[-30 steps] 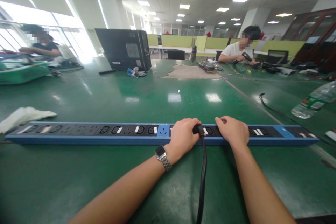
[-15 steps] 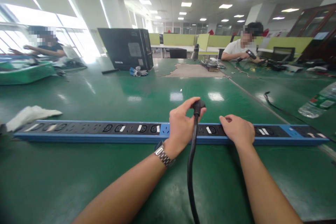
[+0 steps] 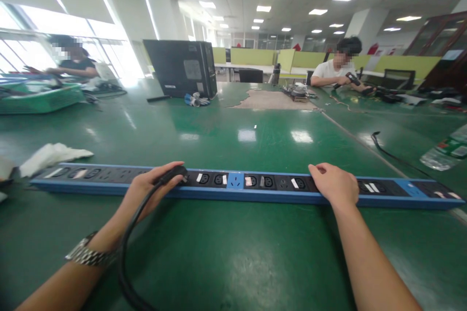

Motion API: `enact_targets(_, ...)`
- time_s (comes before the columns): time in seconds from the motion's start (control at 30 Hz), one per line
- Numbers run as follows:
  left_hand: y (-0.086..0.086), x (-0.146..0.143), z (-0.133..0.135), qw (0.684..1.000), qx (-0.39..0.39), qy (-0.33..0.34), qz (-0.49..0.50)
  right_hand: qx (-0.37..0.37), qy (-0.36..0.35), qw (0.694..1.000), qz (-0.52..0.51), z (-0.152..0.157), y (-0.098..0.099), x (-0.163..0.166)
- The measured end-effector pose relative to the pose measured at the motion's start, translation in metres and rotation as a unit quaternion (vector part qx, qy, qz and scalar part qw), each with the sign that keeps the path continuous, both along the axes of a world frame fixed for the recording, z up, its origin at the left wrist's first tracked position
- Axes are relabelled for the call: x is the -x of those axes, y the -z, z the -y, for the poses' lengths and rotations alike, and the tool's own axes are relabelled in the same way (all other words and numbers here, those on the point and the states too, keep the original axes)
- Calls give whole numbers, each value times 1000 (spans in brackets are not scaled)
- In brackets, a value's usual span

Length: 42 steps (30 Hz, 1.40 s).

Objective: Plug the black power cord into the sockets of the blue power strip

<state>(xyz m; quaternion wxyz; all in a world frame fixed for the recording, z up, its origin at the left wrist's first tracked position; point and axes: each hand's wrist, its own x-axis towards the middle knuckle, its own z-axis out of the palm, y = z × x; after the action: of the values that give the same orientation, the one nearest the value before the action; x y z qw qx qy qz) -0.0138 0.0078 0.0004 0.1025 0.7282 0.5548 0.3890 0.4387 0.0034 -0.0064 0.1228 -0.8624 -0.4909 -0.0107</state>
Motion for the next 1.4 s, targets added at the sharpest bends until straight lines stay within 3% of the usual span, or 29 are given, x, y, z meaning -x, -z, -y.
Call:
enact_targets(0.17, -2, -14, -2, 999, -26, 27, -25, 8, 3, 1000, -1, 0, 1, -1)
enact_targets(0.33, -5, -8, 0, 999, -7, -8, -32, 16, 14, 1000, -12, 0, 0, 0)
enact_targets(0.7, -2, -6, -3, 1000, 1, 24, -7, 17, 16, 1000, -8, -1, -2, 1)
enact_targets(0.9, -1, -13, 2, 1000, -6, -20, -13, 20, 13, 1000, -4, 0, -2, 1)
enact_targets(1.13, 0, -12, 5, 999, -32, 30, -21, 22, 13, 1000, -1, 0, -1, 0)
enact_targets(1.27, -12, -38, 7, 993, -100, -14, 60, 13, 3, 1000, 7, -1, 1, -1)
enact_targets(1.4, -20, -88, 5, 995, -69, 66, 29, 5, 3, 1000, 10, 0, 1, -1)
